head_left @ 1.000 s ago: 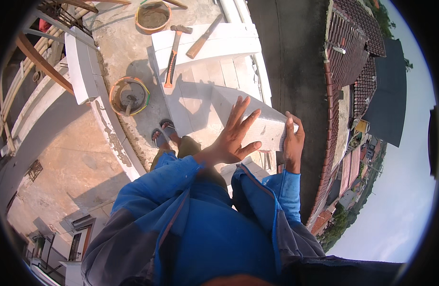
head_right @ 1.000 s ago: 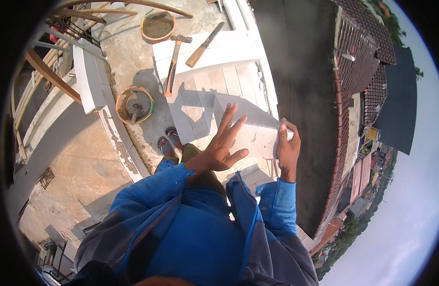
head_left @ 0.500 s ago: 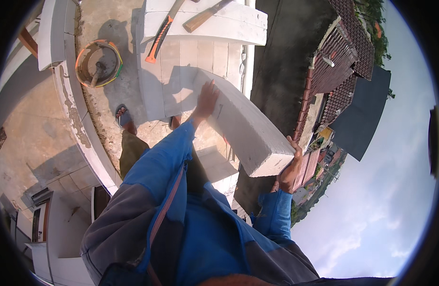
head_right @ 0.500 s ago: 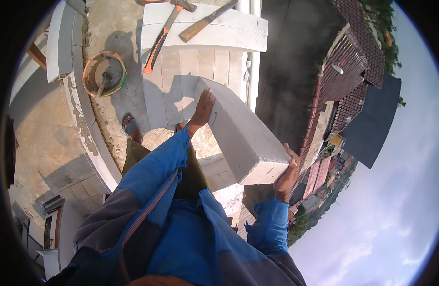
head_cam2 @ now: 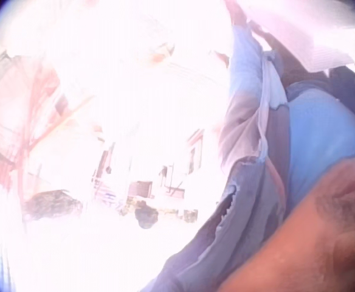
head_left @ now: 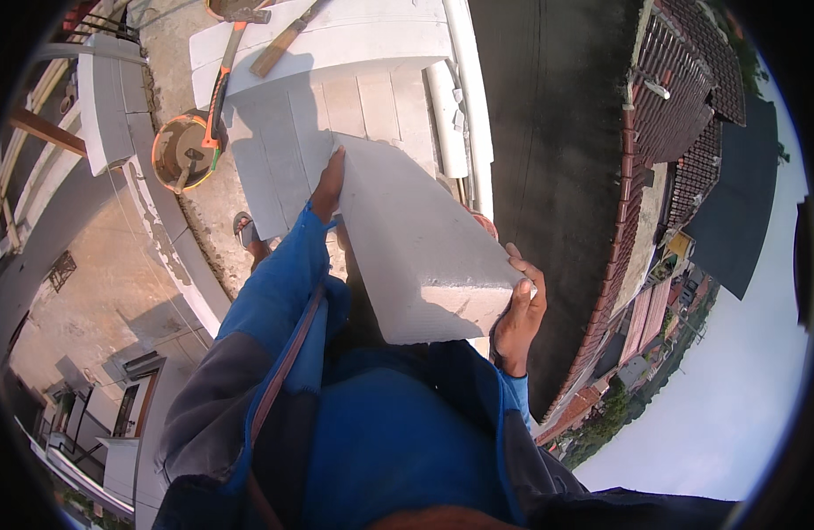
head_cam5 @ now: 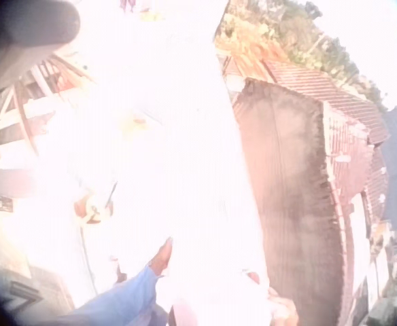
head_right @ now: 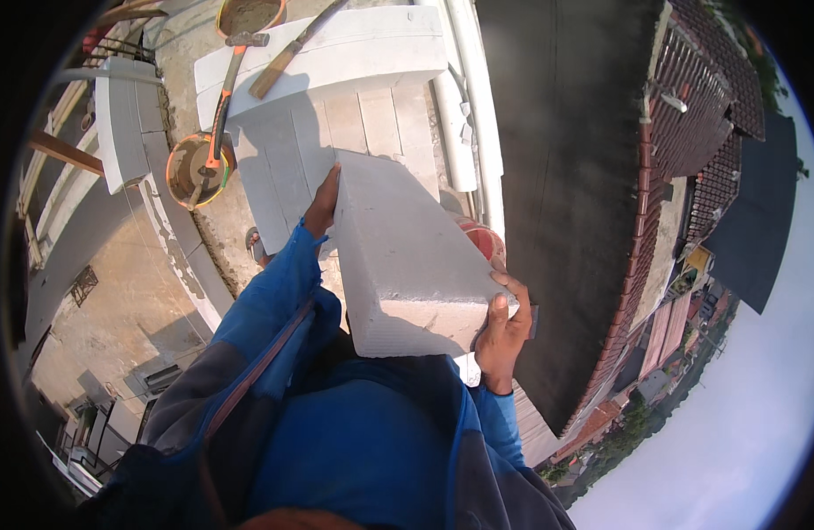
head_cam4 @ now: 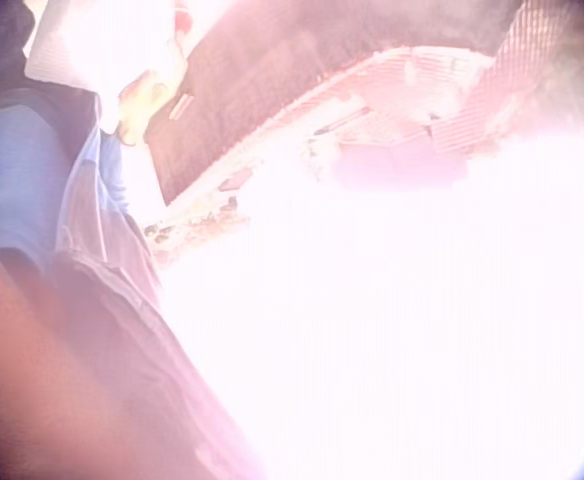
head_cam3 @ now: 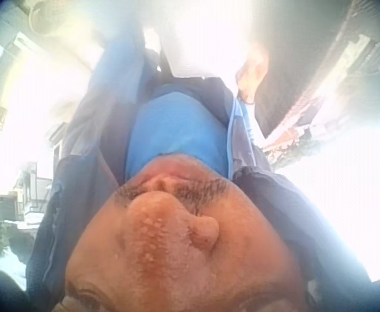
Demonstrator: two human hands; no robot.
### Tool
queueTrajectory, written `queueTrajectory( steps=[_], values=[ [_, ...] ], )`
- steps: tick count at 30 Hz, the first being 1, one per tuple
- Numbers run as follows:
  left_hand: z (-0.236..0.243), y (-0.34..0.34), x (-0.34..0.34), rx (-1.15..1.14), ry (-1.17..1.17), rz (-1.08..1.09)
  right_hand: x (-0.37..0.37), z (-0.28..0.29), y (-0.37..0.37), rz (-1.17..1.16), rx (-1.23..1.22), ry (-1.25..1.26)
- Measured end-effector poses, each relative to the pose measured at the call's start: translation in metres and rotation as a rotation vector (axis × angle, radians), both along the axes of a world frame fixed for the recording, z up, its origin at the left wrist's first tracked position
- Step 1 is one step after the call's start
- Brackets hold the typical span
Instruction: The person installs white rectangular tiles on a rooftop ledge. They scoop mortar from a bucket with a trowel, spread it on the ledge, place a tile, and tap it into position with a hammer. The person repeats this process for several tiles along the ledge.
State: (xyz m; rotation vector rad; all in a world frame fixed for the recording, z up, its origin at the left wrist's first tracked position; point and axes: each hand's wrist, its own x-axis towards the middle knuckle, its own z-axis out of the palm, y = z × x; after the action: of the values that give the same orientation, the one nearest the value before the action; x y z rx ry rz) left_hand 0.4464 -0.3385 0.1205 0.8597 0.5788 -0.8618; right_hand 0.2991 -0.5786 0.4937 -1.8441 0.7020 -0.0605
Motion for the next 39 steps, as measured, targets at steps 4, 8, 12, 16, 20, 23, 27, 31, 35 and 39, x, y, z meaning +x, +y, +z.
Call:
queueTrajectory(
  steps=[4, 8, 12, 16, 20, 23, 27, 31, 35, 39],
  values=[
    [0.138, -0.042, -0.035, 0.447, -0.276, -0.160, 0.025, 0.004, -0.066, 0.055, 0.018, -0.055],
    [0.280, -0.068, -0.072, 0.540, -1.176, -0.630, 0.026, -0.012, -0.146, 0.096, 0.096, -0.027],
    [0.239, -0.077, -0.048, 0.684, -1.617, -0.621, 0.029, -0.036, -0.199, 0.137, 0.267, -0.018],
    [0.196, -0.085, 0.008, 0.616, -1.620, -0.928, 0.021, -0.065, -0.224, 0.218, 0.813, -0.229],
    [0.165, -0.100, 0.016, 0.541, -1.747, -0.799, 0.036, -0.094, -0.185, 0.305, 1.268, -0.635],
    [0.172, -0.118, 0.018, 0.628, -1.654, -0.960, 0.023, -0.171, -0.200, 0.027, 0.734, -0.494],
    [0.187, -0.124, 0.014, 0.639, -1.661, -0.910, 0.029, -0.213, -0.240, 0.066, 1.004, -0.554],
    [0.241, -0.082, -0.020, 0.706, -1.512, -0.847, 0.052, -0.153, -0.191, 0.085, 1.135, -0.518],
    [0.325, -0.054, -0.051, 0.815, -1.311, -0.782, 0.048, -0.186, -0.118, 0.169, 0.946, -0.368],
    [0.366, -0.023, -0.091, 1.018, -1.176, -0.674, 0.006, -0.198, 0.033, 0.609, 1.041, 0.006]
  ],
)
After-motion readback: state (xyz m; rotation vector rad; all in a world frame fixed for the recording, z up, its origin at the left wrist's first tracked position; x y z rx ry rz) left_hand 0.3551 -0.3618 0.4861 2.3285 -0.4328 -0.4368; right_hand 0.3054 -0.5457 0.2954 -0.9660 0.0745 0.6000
